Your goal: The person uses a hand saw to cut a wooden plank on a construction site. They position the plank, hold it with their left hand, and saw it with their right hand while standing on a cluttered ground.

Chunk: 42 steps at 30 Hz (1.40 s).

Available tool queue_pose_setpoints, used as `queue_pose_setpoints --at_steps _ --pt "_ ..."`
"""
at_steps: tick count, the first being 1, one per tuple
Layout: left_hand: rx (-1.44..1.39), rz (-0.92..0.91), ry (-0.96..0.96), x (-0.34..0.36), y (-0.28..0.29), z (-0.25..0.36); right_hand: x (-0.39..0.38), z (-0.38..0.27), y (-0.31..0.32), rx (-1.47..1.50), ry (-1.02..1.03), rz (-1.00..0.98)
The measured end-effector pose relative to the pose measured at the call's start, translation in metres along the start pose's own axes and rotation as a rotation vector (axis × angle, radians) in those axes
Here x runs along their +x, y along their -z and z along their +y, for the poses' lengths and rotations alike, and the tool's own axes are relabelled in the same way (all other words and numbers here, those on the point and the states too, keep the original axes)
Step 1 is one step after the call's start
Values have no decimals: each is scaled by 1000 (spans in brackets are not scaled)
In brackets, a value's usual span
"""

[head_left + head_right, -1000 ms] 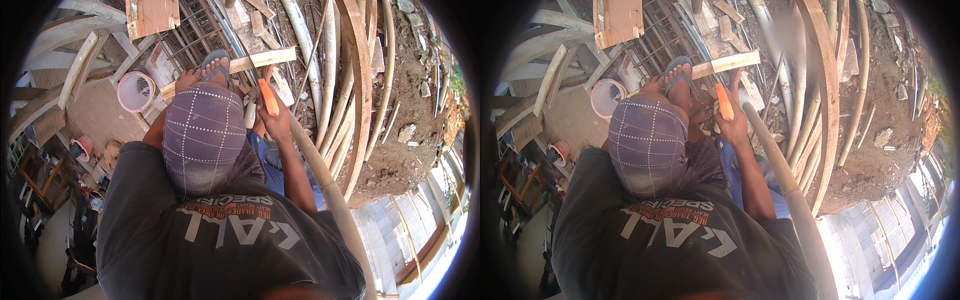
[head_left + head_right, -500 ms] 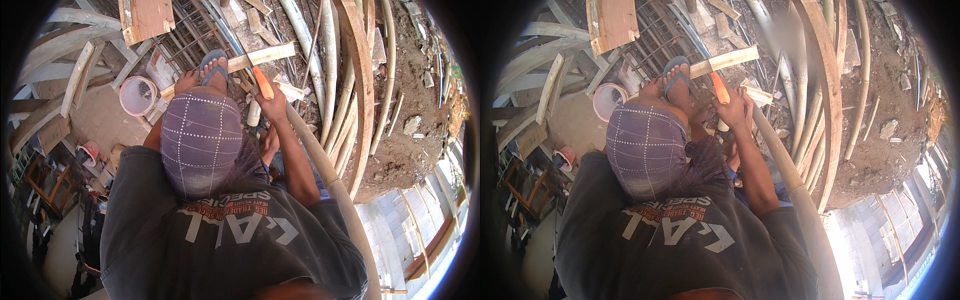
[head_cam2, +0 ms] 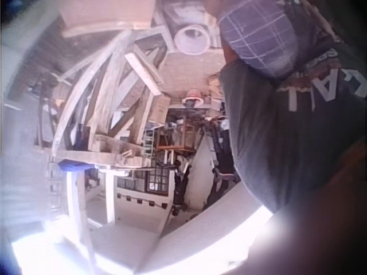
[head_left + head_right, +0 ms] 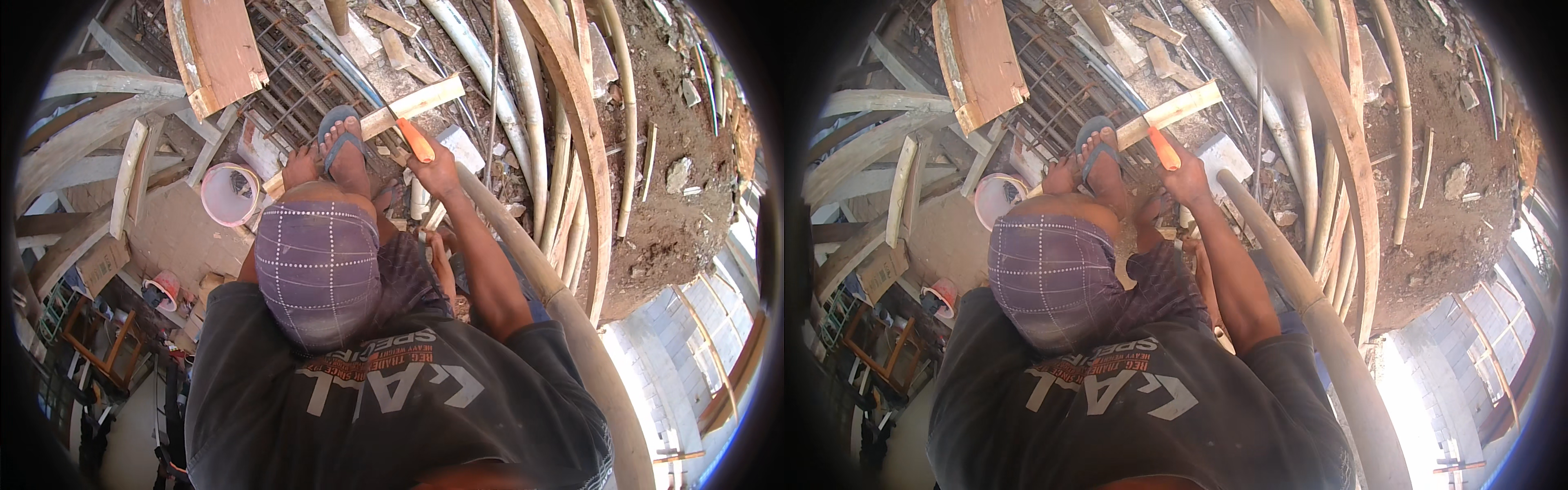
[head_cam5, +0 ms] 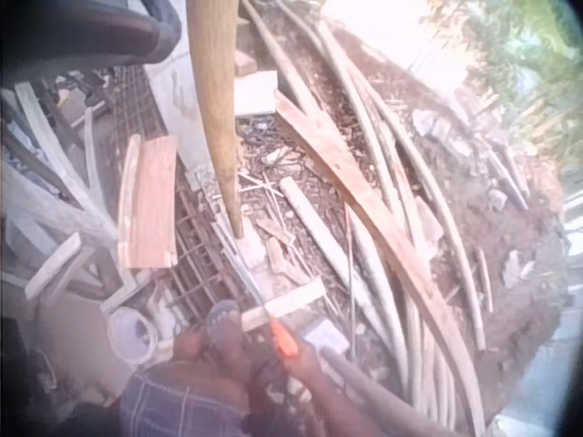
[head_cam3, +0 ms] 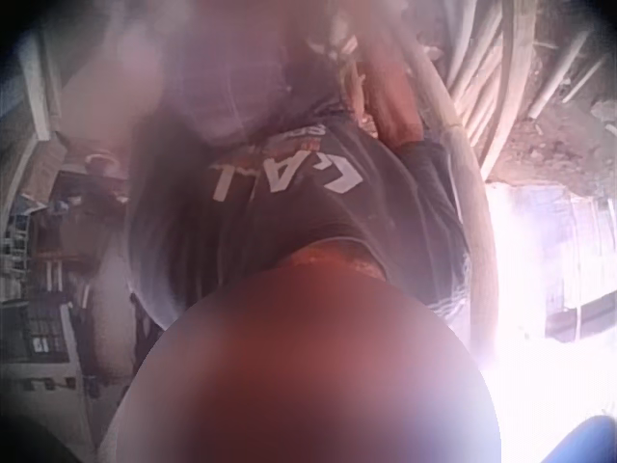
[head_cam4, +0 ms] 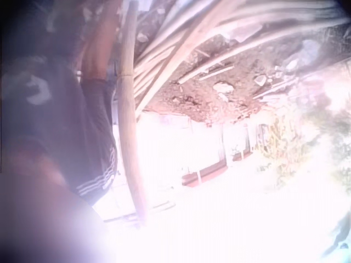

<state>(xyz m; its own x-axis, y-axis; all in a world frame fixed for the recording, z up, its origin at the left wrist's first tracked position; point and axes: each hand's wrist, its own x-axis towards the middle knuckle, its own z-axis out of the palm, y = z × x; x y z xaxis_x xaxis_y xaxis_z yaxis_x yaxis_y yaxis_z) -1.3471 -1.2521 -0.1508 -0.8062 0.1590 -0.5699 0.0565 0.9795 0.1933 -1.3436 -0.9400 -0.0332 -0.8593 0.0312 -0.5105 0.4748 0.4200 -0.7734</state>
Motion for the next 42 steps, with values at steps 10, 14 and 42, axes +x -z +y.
queue_pose_setpoints --at_steps 10,14,42 --pt "-23 -7 13 -8 10 7 -111 -27 44 -48 13 42" --pt "-58 32 9 -7 5 4 1 1 3 -148 -36 29" --pt "-924 -446 38 20 121 -66 -170 72 40 284 73 180"
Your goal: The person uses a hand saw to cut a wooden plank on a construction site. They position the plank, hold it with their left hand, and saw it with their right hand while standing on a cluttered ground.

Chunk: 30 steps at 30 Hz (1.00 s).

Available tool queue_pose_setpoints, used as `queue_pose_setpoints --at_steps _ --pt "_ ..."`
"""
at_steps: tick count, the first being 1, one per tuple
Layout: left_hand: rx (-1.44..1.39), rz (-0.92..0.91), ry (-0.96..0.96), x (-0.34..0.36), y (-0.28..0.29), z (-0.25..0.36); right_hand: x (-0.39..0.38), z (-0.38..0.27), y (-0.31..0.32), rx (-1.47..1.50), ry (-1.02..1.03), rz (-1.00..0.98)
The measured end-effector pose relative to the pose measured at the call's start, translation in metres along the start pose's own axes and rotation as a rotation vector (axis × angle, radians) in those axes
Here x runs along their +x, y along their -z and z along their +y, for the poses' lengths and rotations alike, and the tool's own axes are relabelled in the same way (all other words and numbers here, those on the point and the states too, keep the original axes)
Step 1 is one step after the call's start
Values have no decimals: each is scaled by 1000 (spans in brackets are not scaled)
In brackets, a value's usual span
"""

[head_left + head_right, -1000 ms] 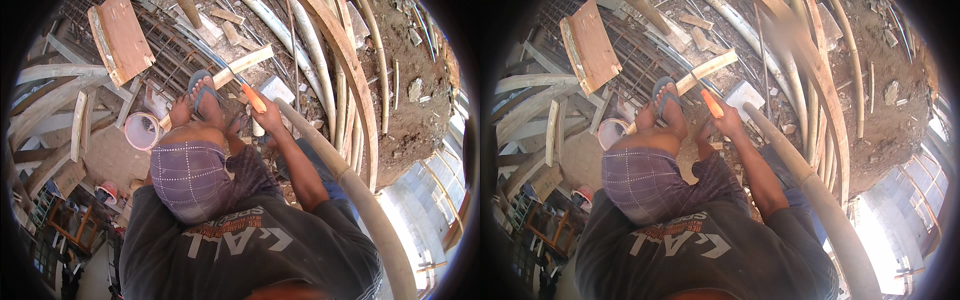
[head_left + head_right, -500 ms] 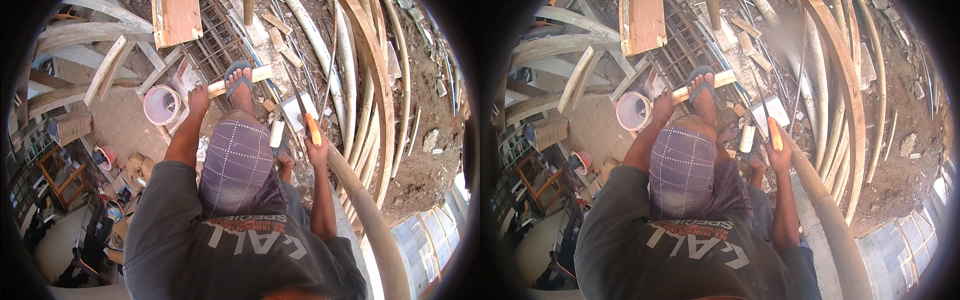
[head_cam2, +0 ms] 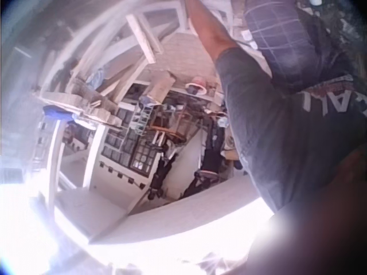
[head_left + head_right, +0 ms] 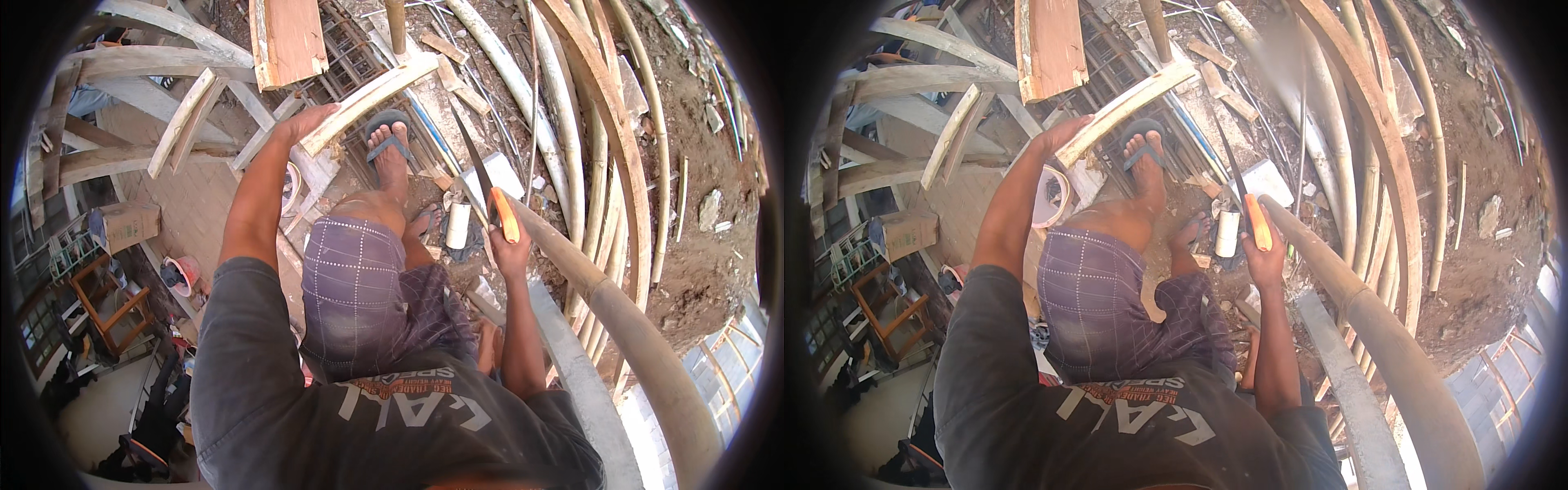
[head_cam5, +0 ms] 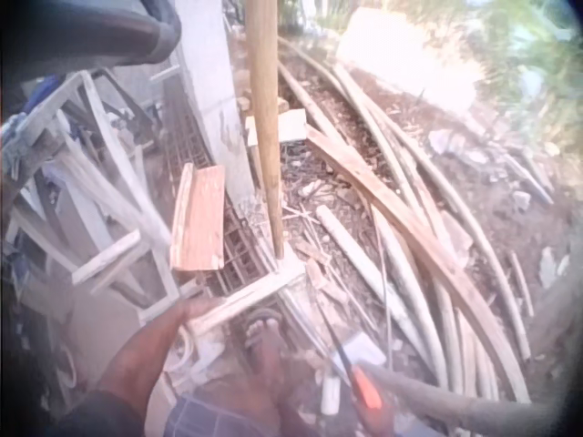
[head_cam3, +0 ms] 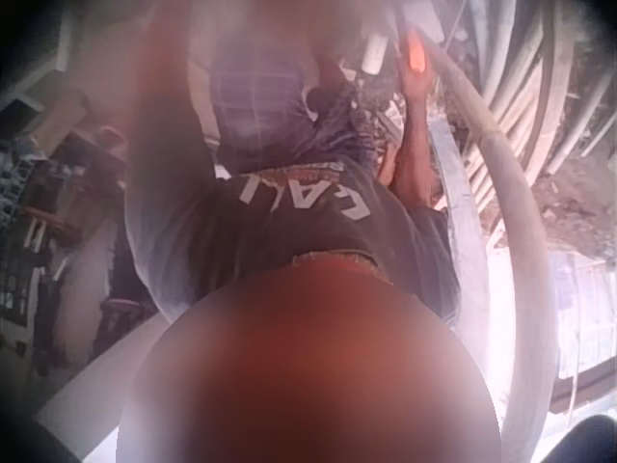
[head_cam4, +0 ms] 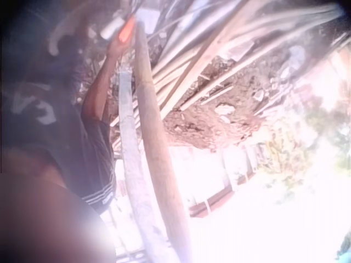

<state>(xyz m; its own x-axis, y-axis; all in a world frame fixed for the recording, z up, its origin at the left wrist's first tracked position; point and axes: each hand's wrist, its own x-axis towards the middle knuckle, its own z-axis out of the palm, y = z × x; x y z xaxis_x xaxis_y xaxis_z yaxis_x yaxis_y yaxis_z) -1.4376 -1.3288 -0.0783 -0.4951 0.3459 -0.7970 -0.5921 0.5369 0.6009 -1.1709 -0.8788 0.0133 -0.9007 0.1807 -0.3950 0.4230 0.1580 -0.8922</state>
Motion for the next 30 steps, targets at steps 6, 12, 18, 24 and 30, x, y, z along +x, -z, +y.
queue_pose_setpoints --at_steps 6,12,18,24,30 --pt "-591 -195 -145 -16 -28 48 -3 -13 -2 -25 0 22" --pt "318 259 -159 13 -38 67 -15 -26 3 -56 110 120" --pt "949 517 -489 41 -73 40 -32 -51 7 -117 227 219" --pt "1061 540 -531 42 -80 9 -16 -63 -5 -146 306 114" --pt "1015 442 -304 28 -78 -23 -15 -48 -38 66 167 0"
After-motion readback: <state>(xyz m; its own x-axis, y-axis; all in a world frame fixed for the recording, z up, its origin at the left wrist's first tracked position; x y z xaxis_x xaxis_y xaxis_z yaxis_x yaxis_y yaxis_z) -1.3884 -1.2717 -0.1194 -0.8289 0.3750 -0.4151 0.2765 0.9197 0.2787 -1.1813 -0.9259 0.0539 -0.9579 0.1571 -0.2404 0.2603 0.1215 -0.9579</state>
